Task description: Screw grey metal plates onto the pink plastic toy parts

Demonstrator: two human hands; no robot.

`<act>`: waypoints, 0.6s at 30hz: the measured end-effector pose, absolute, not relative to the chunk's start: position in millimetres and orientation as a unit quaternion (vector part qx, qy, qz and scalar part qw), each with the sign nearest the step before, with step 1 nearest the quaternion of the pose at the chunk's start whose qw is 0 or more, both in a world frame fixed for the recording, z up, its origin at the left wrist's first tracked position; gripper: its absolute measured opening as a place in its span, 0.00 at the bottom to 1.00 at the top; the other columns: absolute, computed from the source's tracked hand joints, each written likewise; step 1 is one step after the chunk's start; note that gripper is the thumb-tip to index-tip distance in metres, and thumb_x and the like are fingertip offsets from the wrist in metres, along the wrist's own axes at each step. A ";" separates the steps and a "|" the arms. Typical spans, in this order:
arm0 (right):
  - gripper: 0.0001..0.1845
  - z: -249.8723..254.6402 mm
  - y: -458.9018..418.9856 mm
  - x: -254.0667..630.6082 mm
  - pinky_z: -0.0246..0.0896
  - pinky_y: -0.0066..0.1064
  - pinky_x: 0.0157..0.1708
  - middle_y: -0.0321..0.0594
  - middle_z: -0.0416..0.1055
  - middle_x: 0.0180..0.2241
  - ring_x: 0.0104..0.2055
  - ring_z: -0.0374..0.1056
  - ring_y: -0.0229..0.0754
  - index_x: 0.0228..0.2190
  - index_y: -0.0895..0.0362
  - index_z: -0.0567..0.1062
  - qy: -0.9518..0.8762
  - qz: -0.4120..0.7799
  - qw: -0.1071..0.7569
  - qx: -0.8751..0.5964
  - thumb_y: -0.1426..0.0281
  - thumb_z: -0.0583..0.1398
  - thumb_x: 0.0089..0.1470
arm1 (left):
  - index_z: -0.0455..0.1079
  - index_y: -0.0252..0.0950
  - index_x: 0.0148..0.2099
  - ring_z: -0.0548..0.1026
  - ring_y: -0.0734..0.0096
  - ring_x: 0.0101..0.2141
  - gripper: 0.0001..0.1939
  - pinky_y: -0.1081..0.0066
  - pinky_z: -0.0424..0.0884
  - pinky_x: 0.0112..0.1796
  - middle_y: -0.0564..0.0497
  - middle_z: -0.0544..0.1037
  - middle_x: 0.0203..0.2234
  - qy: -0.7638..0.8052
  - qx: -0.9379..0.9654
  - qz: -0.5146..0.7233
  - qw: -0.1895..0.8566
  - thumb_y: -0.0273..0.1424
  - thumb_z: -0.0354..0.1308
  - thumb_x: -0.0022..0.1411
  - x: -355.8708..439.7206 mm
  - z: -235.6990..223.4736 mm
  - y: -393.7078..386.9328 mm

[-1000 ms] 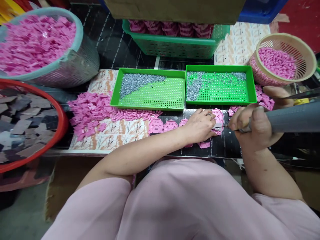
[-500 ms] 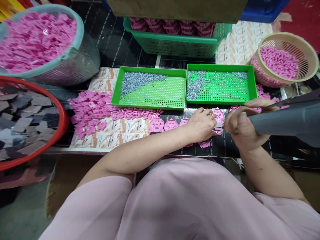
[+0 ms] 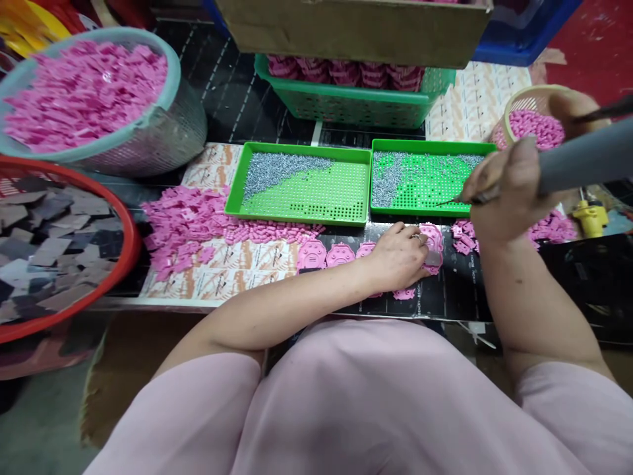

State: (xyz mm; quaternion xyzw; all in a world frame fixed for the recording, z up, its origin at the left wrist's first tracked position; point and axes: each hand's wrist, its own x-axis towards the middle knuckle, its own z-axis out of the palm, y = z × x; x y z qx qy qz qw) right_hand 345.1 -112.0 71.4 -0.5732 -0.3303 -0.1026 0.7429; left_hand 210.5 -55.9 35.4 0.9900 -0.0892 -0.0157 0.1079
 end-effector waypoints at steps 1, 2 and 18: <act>0.23 66.6 -103.7 347.2 0.49 0.34 0.12 0.27 0.53 0.14 0.13 0.51 0.35 0.42 0.47 0.64 -0.331 -0.119 0.746 -0.565 0.48 0.62 0.52 | 0.73 0.29 0.47 0.67 0.54 0.54 0.21 0.60 0.59 0.50 0.41 0.74 0.51 -0.089 0.990 -0.011 0.110 0.43 0.54 0.66 209.8 34.7 -55.7; 0.24 62.2 -96.6 348.3 0.49 0.33 0.12 0.26 0.53 0.14 0.12 0.51 0.34 0.44 0.47 0.64 -0.339 -0.118 0.748 -0.558 0.48 0.62 0.53 | 0.73 0.28 0.48 0.67 0.54 0.55 0.22 0.59 0.59 0.51 0.41 0.74 0.51 -0.090 0.990 -0.006 0.112 0.43 0.53 0.66 209.1 34.1 -55.6; 0.19 41.8 -76.9 348.3 0.55 0.30 0.15 0.27 0.58 0.21 0.15 0.60 0.36 0.43 0.49 0.63 -0.375 -0.101 0.719 -0.576 0.52 0.60 0.56 | 0.68 0.36 0.58 0.66 0.52 0.58 0.23 0.56 0.59 0.55 0.36 0.72 0.54 -0.082 0.991 0.041 0.098 0.43 0.53 0.67 188.2 28.8 -65.3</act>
